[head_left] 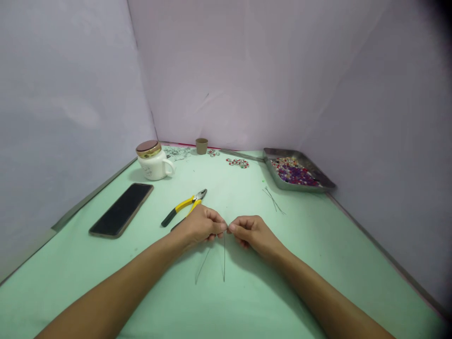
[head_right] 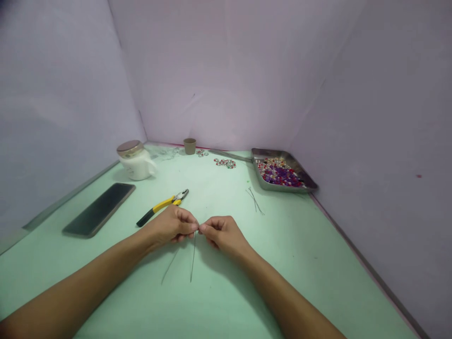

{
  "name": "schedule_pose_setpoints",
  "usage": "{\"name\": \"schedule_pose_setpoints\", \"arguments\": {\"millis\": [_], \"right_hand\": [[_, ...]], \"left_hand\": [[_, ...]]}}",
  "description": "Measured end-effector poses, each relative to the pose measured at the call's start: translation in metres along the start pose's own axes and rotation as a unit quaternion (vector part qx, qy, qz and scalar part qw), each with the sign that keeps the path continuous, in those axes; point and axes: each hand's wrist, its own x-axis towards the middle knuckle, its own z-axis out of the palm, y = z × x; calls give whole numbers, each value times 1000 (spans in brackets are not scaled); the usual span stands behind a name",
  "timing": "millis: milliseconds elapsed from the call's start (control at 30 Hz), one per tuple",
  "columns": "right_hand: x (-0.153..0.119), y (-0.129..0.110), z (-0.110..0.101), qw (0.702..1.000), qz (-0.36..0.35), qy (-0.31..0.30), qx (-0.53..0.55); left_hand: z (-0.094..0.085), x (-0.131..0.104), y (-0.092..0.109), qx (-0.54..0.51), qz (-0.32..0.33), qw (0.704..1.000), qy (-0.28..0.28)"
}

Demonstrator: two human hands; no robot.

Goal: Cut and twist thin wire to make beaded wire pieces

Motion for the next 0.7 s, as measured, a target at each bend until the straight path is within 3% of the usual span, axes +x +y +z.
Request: {"name": "schedule_pose_setpoints", "arguments": {"millis": [167,400,633,667,700], "right_hand": [[1,2,1,997,55,-22,53],[-2,-9,-10,996,85,-27,17],[-10,-12,-55,985,130,-94,-68],[-11,-12,-63,984,139,-72,-81],[-11,-13,-69,989,130,-13,-74]], "left_hand": [[2,0,1,4,26,999,39],[-13,3,7,-24,11,995,97],[-38,3,6,-49,-4,995,92],[-40,2,7,-51,-8,995,84],[-40,2,7,-51,-12,996,72]]}}
